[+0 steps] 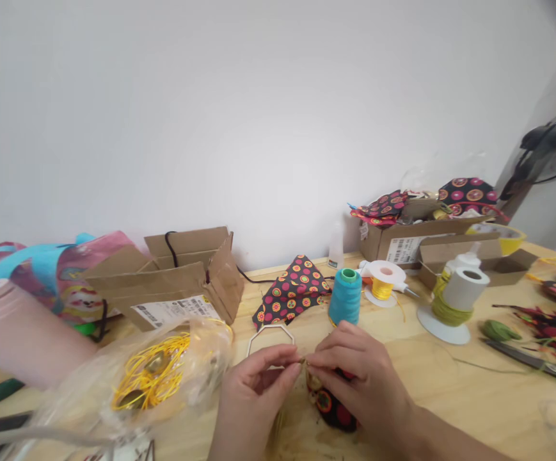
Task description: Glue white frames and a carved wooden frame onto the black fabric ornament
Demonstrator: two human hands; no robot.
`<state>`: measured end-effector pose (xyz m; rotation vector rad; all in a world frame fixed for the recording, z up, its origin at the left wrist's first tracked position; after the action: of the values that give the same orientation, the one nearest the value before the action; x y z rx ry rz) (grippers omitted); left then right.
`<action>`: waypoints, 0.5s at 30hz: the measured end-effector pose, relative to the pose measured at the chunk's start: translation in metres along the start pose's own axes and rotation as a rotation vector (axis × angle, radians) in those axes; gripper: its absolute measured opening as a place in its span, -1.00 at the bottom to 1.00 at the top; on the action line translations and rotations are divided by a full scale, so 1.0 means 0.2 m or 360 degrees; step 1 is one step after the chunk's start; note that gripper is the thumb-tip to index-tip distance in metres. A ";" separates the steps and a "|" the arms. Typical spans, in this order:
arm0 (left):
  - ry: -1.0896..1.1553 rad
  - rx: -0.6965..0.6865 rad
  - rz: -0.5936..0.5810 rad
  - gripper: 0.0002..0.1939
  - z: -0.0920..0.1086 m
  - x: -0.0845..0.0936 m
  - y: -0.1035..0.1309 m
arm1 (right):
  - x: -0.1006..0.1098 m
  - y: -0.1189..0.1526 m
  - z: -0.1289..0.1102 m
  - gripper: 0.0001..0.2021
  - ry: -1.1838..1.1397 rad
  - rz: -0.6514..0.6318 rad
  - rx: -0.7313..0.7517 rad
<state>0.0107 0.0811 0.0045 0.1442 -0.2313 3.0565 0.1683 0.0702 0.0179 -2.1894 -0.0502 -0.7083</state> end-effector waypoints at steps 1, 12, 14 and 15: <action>-0.0002 -0.0015 0.0013 -0.87 0.01 0.00 0.00 | 0.00 0.00 0.00 -0.90 -0.0018 -0.0011 -0.0040; -0.0439 -0.0349 -0.0021 -0.88 0.03 0.00 0.02 | -0.04 0.02 0.01 -0.89 -0.0282 -0.0125 -0.0672; -0.0449 -0.0354 -0.0012 -0.89 0.03 0.00 0.02 | -0.05 0.02 0.01 -0.89 -0.0401 -0.0119 -0.0781; -0.0444 -0.0349 -0.0003 -0.90 0.03 0.00 0.02 | -0.06 0.03 0.01 -0.90 -0.0465 -0.0123 -0.0847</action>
<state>0.0110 0.0761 0.0099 0.5561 -0.5783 2.9719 0.1617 0.0709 0.0073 -2.8041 -0.1065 -0.4711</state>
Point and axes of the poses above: each hand's wrist, its own y-axis away from the middle knuckle, its own x-axis out of the back of the hand, z = x × y, the point moved 2 cm from there along -y, towards the middle knuckle, and after that the axes turned 3 degrees about -z, right-handed, at the moved point
